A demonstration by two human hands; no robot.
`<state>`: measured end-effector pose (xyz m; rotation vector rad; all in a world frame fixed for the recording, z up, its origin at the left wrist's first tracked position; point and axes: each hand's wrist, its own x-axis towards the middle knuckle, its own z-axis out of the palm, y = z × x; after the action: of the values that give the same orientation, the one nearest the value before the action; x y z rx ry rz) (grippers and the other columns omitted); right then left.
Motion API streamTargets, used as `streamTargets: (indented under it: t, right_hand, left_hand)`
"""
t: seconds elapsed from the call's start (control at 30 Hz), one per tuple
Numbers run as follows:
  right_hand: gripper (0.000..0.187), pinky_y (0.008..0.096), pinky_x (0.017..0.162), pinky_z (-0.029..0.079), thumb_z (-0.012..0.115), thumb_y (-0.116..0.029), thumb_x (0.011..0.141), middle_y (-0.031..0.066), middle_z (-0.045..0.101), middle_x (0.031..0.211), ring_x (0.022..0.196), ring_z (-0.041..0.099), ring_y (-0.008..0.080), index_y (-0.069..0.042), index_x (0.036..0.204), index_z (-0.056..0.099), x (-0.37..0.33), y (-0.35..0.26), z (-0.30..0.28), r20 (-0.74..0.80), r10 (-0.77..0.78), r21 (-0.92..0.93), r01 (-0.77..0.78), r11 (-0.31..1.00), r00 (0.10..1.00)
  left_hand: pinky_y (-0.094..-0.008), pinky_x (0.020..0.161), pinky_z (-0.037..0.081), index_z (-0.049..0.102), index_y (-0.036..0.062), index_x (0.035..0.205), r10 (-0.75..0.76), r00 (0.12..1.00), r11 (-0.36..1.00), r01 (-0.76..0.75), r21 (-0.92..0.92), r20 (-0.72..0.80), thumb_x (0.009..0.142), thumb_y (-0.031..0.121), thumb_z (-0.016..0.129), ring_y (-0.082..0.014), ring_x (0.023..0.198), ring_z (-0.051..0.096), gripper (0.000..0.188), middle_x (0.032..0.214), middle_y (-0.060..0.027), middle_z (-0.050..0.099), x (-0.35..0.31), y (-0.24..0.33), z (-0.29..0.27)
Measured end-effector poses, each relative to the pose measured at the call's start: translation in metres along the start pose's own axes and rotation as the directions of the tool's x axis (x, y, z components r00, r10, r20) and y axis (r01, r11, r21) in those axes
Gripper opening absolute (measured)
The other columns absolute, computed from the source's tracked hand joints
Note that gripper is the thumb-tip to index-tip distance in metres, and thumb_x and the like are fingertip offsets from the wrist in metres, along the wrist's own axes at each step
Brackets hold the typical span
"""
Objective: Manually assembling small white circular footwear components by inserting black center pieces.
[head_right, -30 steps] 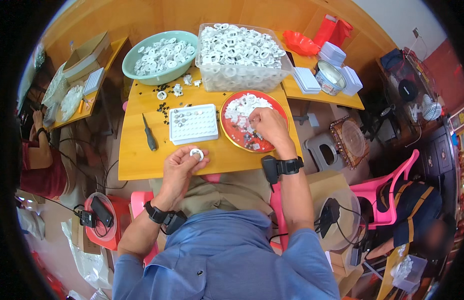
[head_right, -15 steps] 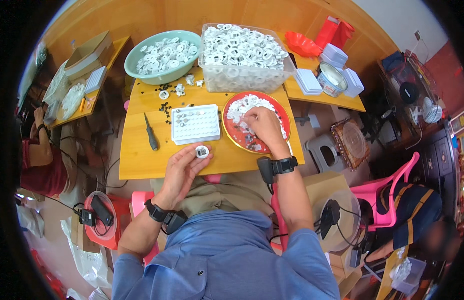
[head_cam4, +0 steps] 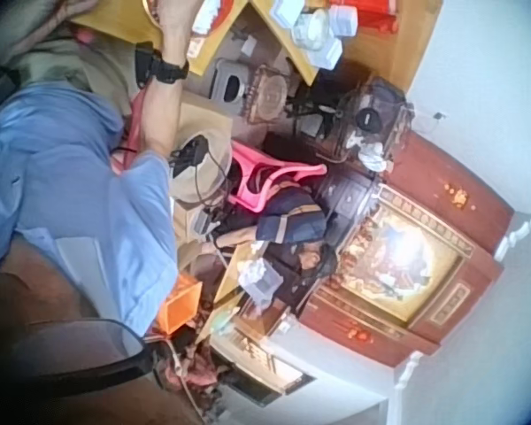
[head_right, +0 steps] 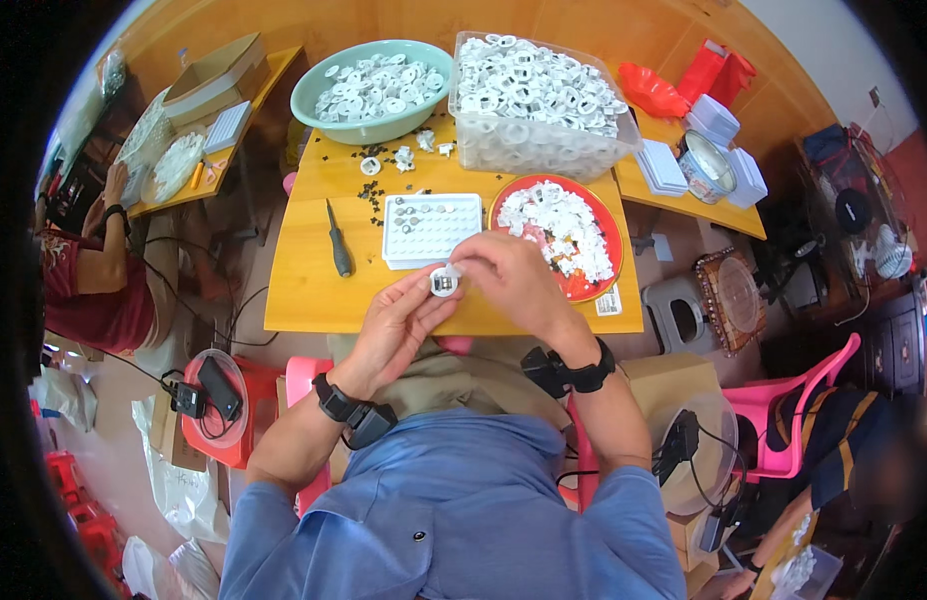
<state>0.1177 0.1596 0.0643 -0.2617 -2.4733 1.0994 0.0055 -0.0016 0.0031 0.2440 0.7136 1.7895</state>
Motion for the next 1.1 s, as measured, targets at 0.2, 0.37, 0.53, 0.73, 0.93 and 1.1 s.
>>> streamTargets:
  t: [0.2,0.37,0.53,0.73,0.93,1.1]
  right_hand:
    - [0.011,0.0368,0.071,0.052,0.063,-0.008,0.087,0.0137,0.067,0.088,0.080,0.066,0.0290,0.000,0.093,0.068,-0.001,-0.016,0.011,0.052,0.013,-0.029,-0.011,1.000,0.999]
    - [0.010,0.0380,0.070,0.052,0.062,-0.008,0.088,0.0134,0.066,0.087,0.079,0.065,0.0309,-0.001,0.092,0.068,-0.001,-0.009,0.013,0.042,-0.051,-0.084,0.054,0.995,0.998]
    - [0.010,0.0382,0.069,0.051,0.063,-0.008,0.087,0.0127,0.066,0.087,0.078,0.065,0.0313,-0.002,0.092,0.068,-0.004,-0.008,0.016,0.019,-0.085,-0.158,0.086,0.984,0.996]
    - [0.011,0.0356,0.065,0.051,0.067,-0.007,0.084,0.0113,0.066,0.085,0.073,0.065,0.0277,-0.002,0.094,0.069,-0.006,-0.005,0.022,-0.011,-0.060,-0.134,0.058,0.989,0.998]
    - [0.013,0.0282,0.063,0.052,0.069,-0.003,0.082,0.0058,0.068,0.081,0.071,0.067,0.0136,-0.001,0.095,0.070,-0.005,0.004,0.022,0.004,0.178,0.175,-0.176,0.969,0.984]
    - [0.015,0.0251,0.067,0.053,0.070,-0.006,0.085,0.0064,0.072,0.085,0.076,0.068,0.0100,0.002,0.097,0.070,-0.004,0.006,0.019,0.147,0.258,0.355,-0.294,0.887,0.955]
  left_hand:
    - [-0.0329,0.101,0.051,0.052,-0.0025,0.134,0.012,1.000,1.000,-0.012,-0.010,0.012,0.104,0.016,0.049,-0.0197,0.115,0.062,0.036,0.125,-0.0119,0.063,0.000,0.001,-0.001]
    - [-0.0327,0.102,0.051,0.053,-0.0028,0.133,0.010,1.000,1.000,-0.010,-0.004,0.007,0.104,0.015,0.049,-0.0191,0.114,0.062,0.035,0.125,-0.0118,0.063,0.000,0.001,-0.001]
    - [-0.0333,0.101,0.052,0.055,-0.0028,0.130,0.022,1.000,1.000,-0.022,0.004,-0.010,0.103,0.015,0.051,-0.0186,0.114,0.063,0.033,0.124,-0.0122,0.063,0.002,-0.002,-0.002]
    - [-0.0310,0.097,0.054,0.057,-0.0031,0.127,0.085,0.994,0.988,-0.075,0.137,-0.064,0.101,0.011,0.054,-0.0158,0.109,0.064,0.029,0.122,-0.0119,0.064,0.004,-0.007,-0.004]
    - [-0.0302,0.093,0.056,0.055,-0.0027,0.124,0.203,0.979,0.924,-0.184,0.336,-0.022,0.100,0.006,0.055,-0.0162,0.107,0.064,0.025,0.118,-0.0124,0.065,0.003,-0.002,0.003]
    - [-0.0313,0.093,0.056,0.050,-0.0020,0.120,0.280,0.958,0.883,-0.285,0.372,0.068,0.101,0.004,0.052,-0.0171,0.107,0.064,0.021,0.114,-0.0136,0.065,0.002,-0.005,-0.001]
